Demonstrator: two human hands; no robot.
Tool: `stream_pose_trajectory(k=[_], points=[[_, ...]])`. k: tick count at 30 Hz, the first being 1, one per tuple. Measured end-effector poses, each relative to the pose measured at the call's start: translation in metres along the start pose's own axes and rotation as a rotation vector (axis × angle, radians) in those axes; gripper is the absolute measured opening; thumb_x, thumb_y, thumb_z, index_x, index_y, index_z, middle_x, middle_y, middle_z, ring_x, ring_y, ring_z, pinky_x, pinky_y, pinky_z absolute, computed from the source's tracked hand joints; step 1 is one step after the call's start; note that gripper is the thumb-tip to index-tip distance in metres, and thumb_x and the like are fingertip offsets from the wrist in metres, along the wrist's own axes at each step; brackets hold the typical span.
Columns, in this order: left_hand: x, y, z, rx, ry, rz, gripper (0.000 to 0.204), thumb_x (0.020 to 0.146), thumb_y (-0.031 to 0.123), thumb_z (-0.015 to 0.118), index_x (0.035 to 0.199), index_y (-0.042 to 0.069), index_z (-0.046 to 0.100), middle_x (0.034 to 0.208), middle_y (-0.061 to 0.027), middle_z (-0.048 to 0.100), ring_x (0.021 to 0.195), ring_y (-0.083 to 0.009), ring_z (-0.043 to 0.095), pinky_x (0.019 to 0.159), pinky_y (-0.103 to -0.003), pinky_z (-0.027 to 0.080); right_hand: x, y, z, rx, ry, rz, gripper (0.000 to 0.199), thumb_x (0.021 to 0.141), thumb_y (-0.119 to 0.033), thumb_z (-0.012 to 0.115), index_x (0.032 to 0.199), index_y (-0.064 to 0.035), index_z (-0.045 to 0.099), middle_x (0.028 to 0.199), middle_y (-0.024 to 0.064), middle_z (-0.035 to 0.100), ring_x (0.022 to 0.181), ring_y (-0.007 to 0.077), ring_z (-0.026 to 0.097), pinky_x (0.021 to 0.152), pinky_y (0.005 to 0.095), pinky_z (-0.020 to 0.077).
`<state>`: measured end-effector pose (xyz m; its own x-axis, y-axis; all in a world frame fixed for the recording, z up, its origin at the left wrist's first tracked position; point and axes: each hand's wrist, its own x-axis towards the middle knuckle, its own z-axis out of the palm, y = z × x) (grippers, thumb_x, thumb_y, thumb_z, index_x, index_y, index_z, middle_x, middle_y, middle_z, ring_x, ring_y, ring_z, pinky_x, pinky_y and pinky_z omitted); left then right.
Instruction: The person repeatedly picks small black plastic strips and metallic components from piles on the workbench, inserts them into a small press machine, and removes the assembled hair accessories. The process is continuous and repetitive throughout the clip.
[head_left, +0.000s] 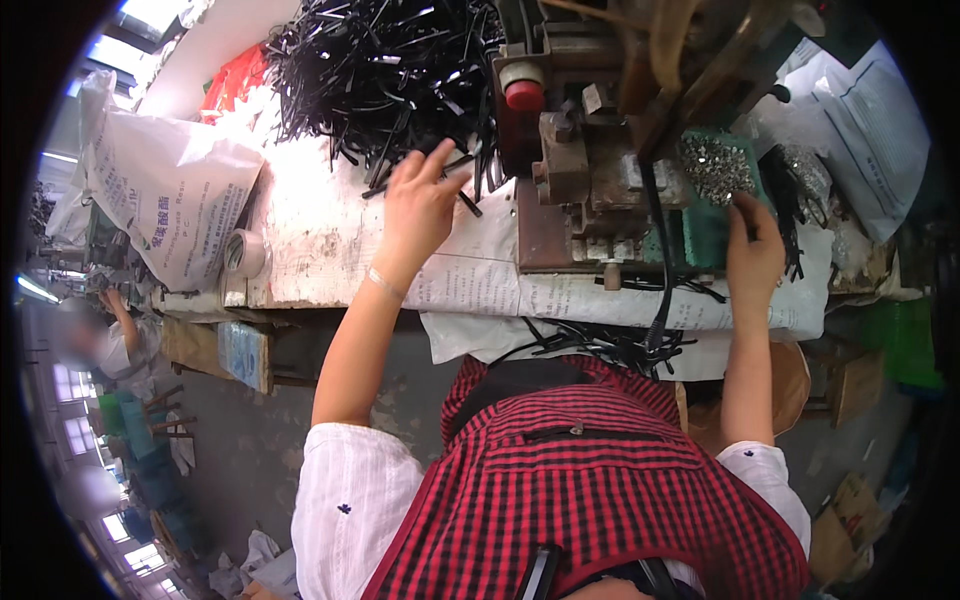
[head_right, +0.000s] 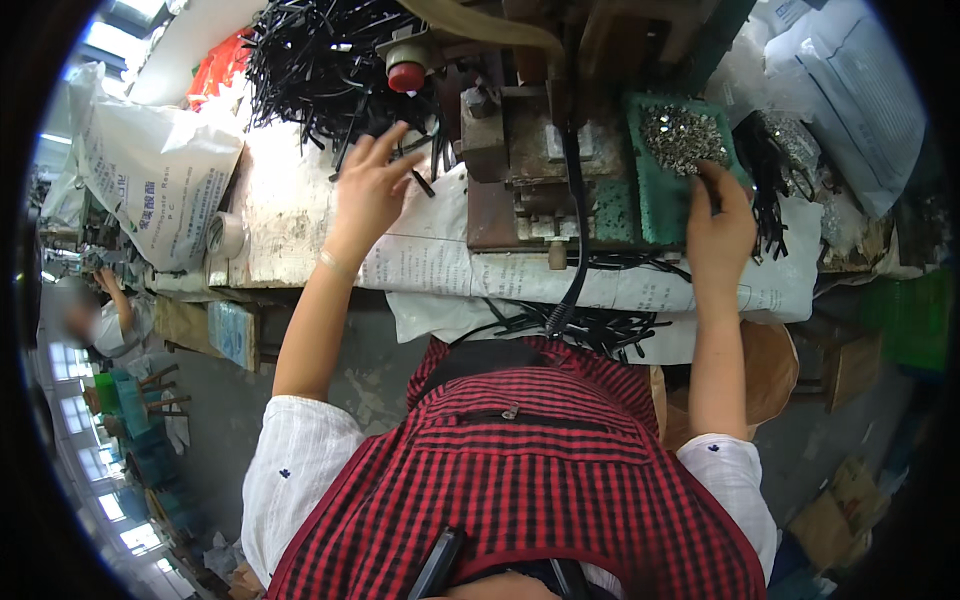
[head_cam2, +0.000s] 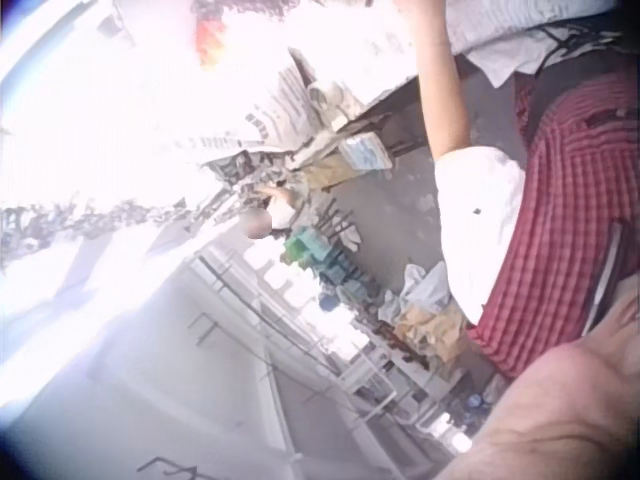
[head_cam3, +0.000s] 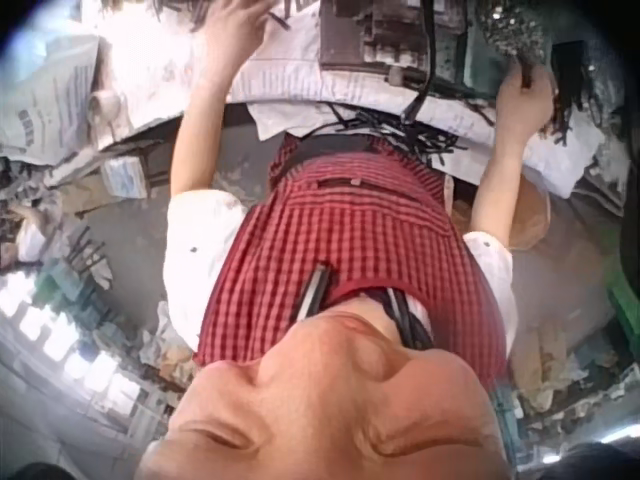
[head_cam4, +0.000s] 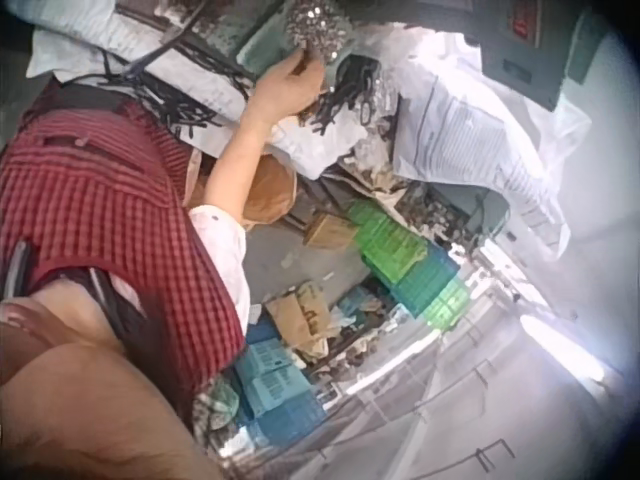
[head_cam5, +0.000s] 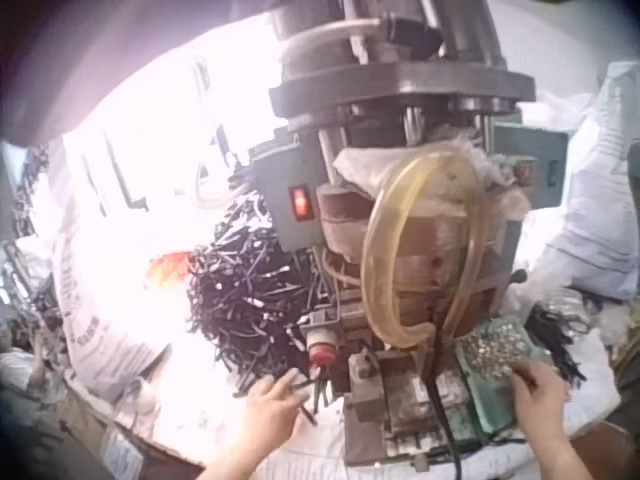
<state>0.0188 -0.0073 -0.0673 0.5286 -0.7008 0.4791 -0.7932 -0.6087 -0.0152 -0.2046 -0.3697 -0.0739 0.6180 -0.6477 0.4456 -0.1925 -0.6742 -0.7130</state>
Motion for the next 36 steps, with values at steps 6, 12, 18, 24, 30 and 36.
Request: stream_pose_trajectory(k=[6, 12, 18, 24, 30, 36], points=[[0.005, 0.005, 0.008, -0.778, 0.468, -0.449, 0.025, 0.094, 0.001, 0.068, 0.118, 0.007, 0.073, 0.091, -0.0076, 0.076, 0.076, -0.0118, 0.066, 0.076, -0.026, 0.052, -0.007, -0.008, 0.017, 0.101, 0.031, 0.066, 0.018, 0.096, -0.010, 0.067, 0.111, -0.0054, 0.076, 0.103, 0.0103, 0.077, 0.099, 0.0194, 0.071, 0.096, 0.0289, 0.0487], [0.046, -0.018, -0.038, -1.173, 0.149, -0.598, 0.023, 0.105, 0.013, 0.057, 0.124, 0.003, 0.066, 0.085, -0.0059, 0.077, 0.076, -0.0065, 0.066, 0.067, -0.023, 0.049, 0.010, -0.021, 0.016, 0.142, -0.031, 0.119, 0.018, 0.095, -0.010, 0.068, 0.110, -0.0045, 0.076, 0.102, 0.0057, 0.077, 0.096, 0.0117, 0.069, 0.099, 0.0253, 0.0442], [-0.009, -0.012, 0.055, -1.586, -0.179, -0.813, 0.023, 0.106, 0.010, 0.052, 0.123, -0.001, 0.063, 0.116, -0.0095, 0.074, 0.106, -0.0141, 0.070, 0.089, -0.026, 0.055, -0.006, -0.006, 0.010, 0.029, -0.043, 0.042, 0.017, 0.095, -0.006, 0.068, 0.110, -0.0014, 0.075, 0.101, 0.0073, 0.076, 0.093, 0.0141, 0.069, 0.088, 0.0266, 0.0512], [-0.016, -0.014, -0.018, -1.224, 0.180, -0.890, 0.015, 0.100, 0.016, 0.066, 0.103, 0.002, 0.070, 0.088, -0.0096, 0.078, 0.079, -0.0161, 0.076, 0.057, -0.021, 0.049, -0.029, 0.009, -0.040, 0.166, 0.066, 0.164, 0.015, 0.095, -0.001, 0.067, 0.108, 0.0015, 0.074, 0.105, 0.0075, 0.075, 0.098, 0.0148, 0.067, 0.091, 0.0285, 0.0504], [0.024, 0.014, -0.011, -1.258, 0.321, -0.807, 0.029, 0.107, 0.027, 0.061, 0.098, 0.003, 0.074, 0.077, 0.0000, 0.067, 0.055, -0.0034, 0.053, 0.048, -0.018, 0.035, 0.026, -0.100, 0.010, 0.314, -0.023, -0.330, 0.015, 0.086, 0.001, 0.070, 0.100, -0.0023, 0.075, 0.096, 0.0118, 0.073, 0.089, 0.0255, 0.070, 0.082, 0.0335, 0.0529], [-0.008, 0.048, 0.023, -1.395, 0.465, -0.890, 0.011, 0.103, 0.013, 0.064, 0.109, 0.003, 0.064, 0.093, -0.0107, 0.074, 0.072, -0.0142, 0.070, 0.056, -0.022, 0.048, 0.010, -0.114, 0.046, 0.654, 0.036, -0.068, 0.026, 0.086, 0.000, 0.074, 0.111, -0.0002, 0.066, 0.100, 0.0093, 0.073, 0.093, 0.0173, 0.069, 0.085, 0.0291, 0.0519]])
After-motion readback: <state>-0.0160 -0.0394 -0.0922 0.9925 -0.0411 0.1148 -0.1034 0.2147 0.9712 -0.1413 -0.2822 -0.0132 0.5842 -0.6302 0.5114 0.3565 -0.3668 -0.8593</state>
